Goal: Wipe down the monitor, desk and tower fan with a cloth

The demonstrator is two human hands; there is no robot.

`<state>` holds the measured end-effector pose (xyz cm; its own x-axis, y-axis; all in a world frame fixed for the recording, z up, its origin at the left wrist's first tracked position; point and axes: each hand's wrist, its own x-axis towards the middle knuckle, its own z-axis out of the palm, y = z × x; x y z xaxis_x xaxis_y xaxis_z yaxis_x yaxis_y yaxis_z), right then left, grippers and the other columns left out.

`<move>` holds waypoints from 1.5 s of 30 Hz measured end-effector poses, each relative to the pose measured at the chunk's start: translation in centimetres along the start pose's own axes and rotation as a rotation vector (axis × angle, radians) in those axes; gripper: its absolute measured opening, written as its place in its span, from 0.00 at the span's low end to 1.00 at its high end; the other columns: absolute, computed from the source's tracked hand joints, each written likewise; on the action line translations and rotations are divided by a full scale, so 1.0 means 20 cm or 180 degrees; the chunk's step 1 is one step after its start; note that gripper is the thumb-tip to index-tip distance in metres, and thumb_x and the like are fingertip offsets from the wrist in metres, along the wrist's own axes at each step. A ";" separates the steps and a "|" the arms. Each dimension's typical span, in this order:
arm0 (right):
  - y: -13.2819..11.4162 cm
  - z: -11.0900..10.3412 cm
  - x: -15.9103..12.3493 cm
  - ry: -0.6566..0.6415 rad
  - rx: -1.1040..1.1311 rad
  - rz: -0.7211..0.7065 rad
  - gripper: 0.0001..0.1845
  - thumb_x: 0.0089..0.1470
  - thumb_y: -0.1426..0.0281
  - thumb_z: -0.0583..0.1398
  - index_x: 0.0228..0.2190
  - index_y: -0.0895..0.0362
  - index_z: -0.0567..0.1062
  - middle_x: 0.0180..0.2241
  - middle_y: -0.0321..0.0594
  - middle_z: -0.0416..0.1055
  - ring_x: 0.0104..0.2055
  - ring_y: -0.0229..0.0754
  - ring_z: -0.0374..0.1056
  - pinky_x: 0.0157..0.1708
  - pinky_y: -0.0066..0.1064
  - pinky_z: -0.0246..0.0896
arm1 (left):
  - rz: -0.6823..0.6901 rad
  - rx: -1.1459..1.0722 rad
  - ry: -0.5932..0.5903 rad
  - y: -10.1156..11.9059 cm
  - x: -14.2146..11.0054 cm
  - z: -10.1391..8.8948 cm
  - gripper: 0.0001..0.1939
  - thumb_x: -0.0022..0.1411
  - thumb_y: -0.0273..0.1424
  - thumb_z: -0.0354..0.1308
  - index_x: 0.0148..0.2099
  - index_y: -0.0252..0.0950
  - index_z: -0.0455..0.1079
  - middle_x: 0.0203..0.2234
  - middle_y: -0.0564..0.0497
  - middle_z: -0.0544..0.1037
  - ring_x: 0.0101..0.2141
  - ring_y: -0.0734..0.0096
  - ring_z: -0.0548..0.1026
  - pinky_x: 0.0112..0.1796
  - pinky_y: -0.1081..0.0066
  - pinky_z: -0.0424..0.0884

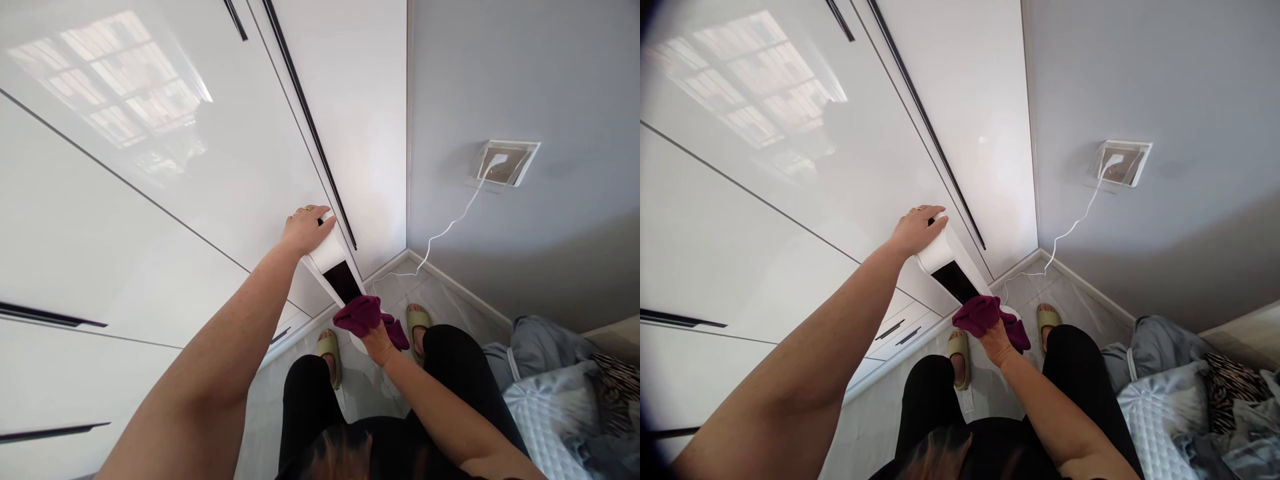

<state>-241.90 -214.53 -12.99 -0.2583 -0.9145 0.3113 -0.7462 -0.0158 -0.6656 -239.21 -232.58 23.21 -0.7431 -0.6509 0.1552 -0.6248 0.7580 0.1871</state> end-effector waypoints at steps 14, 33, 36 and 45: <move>0.31 0.10 -0.16 0.0154 -0.0138 0.1744 0.12 0.36 0.75 0.63 0.27 0.53 0.82 0.35 0.45 0.77 0.40 0.55 0.78 0.40 0.45 0.73 | -0.0092 -0.0637 0.0379 -0.03 -0.01 0.02 0.29 0.72 0.45 0.51 0.68 0.37 0.71 0.68 0.39 0.72 0.66 0.44 0.69 0.67 0.47 0.61; -0.77 -1.31 0.45 0.0411 -0.0646 -0.1733 0.40 0.55 0.78 0.57 0.67 0.48 0.71 0.72 0.46 0.62 0.76 0.55 0.53 0.74 0.63 0.52 | -0.0817 -0.4370 0.0928 -0.28 -0.15 0.22 0.34 0.75 0.52 0.38 0.56 0.35 0.78 0.47 0.39 0.87 0.50 0.49 0.84 0.53 0.53 0.81; -0.83 -1.32 0.57 -0.0474 -0.1008 -0.1802 0.43 0.52 0.80 0.56 0.68 0.50 0.72 0.74 0.44 0.61 0.78 0.56 0.49 0.75 0.63 0.49 | -0.0851 -0.4711 0.0846 -0.29 -0.16 0.29 0.35 0.76 0.52 0.36 0.56 0.37 0.79 0.47 0.41 0.87 0.54 0.46 0.83 0.56 0.51 0.80; -1.00 -1.26 0.81 -0.1079 -0.1524 -0.1473 0.38 0.55 0.75 0.58 0.65 0.45 0.76 0.72 0.37 0.66 0.75 0.62 0.54 0.69 0.65 0.55 | -0.0763 -0.4715 0.1054 -0.31 -0.15 0.35 0.30 0.75 0.48 0.45 0.61 0.34 0.78 0.50 0.36 0.86 0.58 0.43 0.80 0.63 0.43 0.75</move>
<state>-246.68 -218.92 22.46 0.2925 -0.9328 0.2103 -0.9383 -0.3224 -0.1249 -234.86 -235.07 14.72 -0.4528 -0.8796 0.1458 0.2224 0.0470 0.9738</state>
